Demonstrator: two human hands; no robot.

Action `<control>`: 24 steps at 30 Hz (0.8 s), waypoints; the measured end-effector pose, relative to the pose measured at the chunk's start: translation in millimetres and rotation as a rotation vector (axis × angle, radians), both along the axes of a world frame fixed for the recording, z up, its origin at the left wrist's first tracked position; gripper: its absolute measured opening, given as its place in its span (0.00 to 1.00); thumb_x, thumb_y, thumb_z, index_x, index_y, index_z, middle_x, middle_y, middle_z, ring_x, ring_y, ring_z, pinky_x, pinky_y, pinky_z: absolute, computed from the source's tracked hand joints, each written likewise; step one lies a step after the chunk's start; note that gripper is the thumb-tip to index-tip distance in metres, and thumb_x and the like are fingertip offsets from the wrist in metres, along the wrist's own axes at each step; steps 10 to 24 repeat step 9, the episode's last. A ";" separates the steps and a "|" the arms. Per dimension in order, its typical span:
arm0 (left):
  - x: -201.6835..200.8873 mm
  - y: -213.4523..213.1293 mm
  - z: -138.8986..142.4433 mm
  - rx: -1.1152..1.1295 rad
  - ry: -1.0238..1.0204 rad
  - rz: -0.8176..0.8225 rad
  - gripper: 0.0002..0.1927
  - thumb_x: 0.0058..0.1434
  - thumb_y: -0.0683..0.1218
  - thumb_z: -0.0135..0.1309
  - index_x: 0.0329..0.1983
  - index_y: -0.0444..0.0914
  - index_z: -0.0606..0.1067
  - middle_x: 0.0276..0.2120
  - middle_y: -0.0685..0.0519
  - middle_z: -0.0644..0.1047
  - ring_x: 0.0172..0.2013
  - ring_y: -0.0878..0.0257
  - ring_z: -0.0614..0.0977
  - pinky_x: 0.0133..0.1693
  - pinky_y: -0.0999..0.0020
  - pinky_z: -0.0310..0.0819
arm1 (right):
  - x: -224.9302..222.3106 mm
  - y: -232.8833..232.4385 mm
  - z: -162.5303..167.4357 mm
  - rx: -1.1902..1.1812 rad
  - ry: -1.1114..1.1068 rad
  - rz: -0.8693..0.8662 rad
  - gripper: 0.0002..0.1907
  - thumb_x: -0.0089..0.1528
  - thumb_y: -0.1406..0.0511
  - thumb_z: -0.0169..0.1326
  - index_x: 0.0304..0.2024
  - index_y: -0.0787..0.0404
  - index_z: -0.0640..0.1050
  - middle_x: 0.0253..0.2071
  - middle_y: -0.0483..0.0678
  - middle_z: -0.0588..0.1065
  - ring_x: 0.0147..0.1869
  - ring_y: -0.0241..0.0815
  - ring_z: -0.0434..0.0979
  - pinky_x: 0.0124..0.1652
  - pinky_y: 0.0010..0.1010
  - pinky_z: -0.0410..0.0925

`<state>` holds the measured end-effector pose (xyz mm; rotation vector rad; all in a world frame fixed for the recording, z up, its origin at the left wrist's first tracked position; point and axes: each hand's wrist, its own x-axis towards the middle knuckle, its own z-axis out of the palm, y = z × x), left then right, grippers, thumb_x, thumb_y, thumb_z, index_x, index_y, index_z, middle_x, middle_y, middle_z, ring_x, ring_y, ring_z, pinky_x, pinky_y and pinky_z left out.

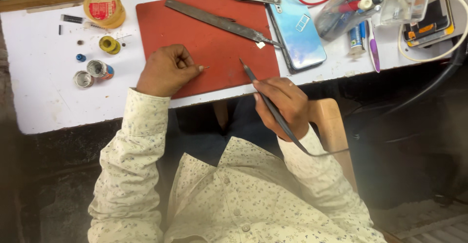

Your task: The person works on a small electronic component on a red mat, using a blue-handled tool to scrape or clean it. They then retrieve a small container from a shelf, open it, and use a thin tool to apply a substance to the component.

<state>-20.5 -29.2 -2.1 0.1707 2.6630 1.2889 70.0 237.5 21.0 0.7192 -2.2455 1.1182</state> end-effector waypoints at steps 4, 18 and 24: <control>3.8 -2.6 -2.1 0.018 0.034 -0.004 0.16 0.56 0.50 0.69 0.26 0.36 0.75 0.18 0.58 0.72 0.20 0.70 0.70 0.23 0.72 0.65 | 16.6 16.5 -4.1 -0.036 -0.085 -0.023 0.11 0.55 0.76 0.59 0.42 0.71 0.80 0.32 0.56 0.78 0.35 0.49 0.81 0.36 0.32 0.72; 5.1 -2.4 -2.2 0.020 0.050 -0.005 0.16 0.57 0.51 0.68 0.26 0.36 0.75 0.18 0.57 0.73 0.20 0.70 0.70 0.23 0.72 0.65 | 33.1 52.1 -35.9 -0.583 -0.513 -0.161 0.07 0.67 0.70 0.59 0.44 0.68 0.82 0.33 0.54 0.82 0.31 0.46 0.78 0.35 0.27 0.71; 5.1 -2.4 -2.2 0.020 0.050 -0.005 0.16 0.57 0.51 0.68 0.26 0.36 0.75 0.18 0.57 0.73 0.20 0.70 0.70 0.23 0.72 0.65 | 33.1 52.1 -35.9 -0.583 -0.513 -0.161 0.07 0.67 0.70 0.59 0.44 0.68 0.82 0.33 0.54 0.82 0.31 0.46 0.78 0.35 0.27 0.71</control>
